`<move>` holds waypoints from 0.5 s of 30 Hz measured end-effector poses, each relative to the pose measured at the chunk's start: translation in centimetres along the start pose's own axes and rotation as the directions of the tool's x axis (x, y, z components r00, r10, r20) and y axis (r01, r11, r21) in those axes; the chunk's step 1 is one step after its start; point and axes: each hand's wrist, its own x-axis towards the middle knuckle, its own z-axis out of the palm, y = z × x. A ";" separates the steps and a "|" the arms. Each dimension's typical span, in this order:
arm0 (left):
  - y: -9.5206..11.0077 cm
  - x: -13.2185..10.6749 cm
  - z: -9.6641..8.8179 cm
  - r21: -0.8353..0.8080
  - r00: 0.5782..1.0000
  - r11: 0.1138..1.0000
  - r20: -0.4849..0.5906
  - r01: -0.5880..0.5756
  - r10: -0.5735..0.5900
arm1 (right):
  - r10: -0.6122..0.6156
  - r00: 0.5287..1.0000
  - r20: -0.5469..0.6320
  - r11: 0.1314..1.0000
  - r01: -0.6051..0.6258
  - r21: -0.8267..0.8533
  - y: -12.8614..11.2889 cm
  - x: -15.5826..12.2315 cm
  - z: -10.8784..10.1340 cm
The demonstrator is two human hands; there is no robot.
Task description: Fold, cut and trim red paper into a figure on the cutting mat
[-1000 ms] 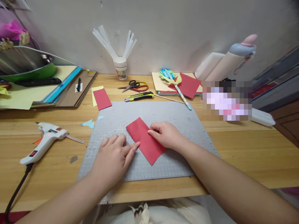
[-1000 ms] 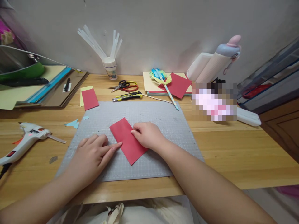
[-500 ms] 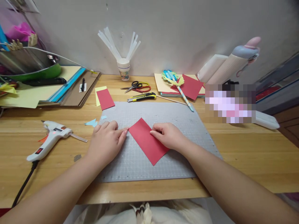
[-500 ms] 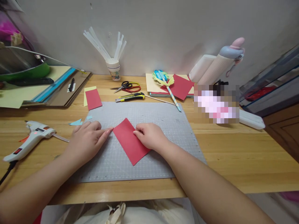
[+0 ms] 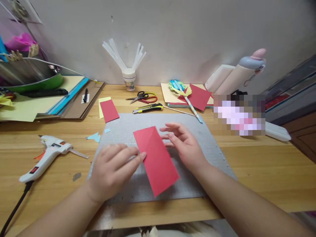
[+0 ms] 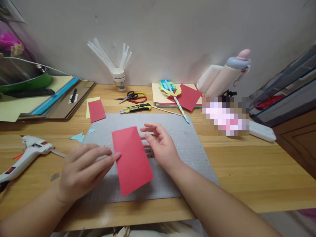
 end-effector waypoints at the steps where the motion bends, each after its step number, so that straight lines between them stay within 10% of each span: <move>1: 0.2 -0.4 0.0 0.098 0.993 0.990 0.075 -0.097 0.090 | 0.049 0.999 0.019 0.999 -0.049 0.005 0.6 0.4 -0.1; 6: 1.6 -1.5 0.8 0.103 0.885 0.989 0.462 -0.111 0.051 | 0.049 0.999 -0.022 0.989 -0.052 -0.140 2.6 2.0 -1.5; 15: 1.7 -0.5 3.0 -0.107 0.855 0.950 0.475 0.292 -0.209 | -0.060 0.976 0.208 0.897 0.144 -0.419 -0.9 0.7 -1.7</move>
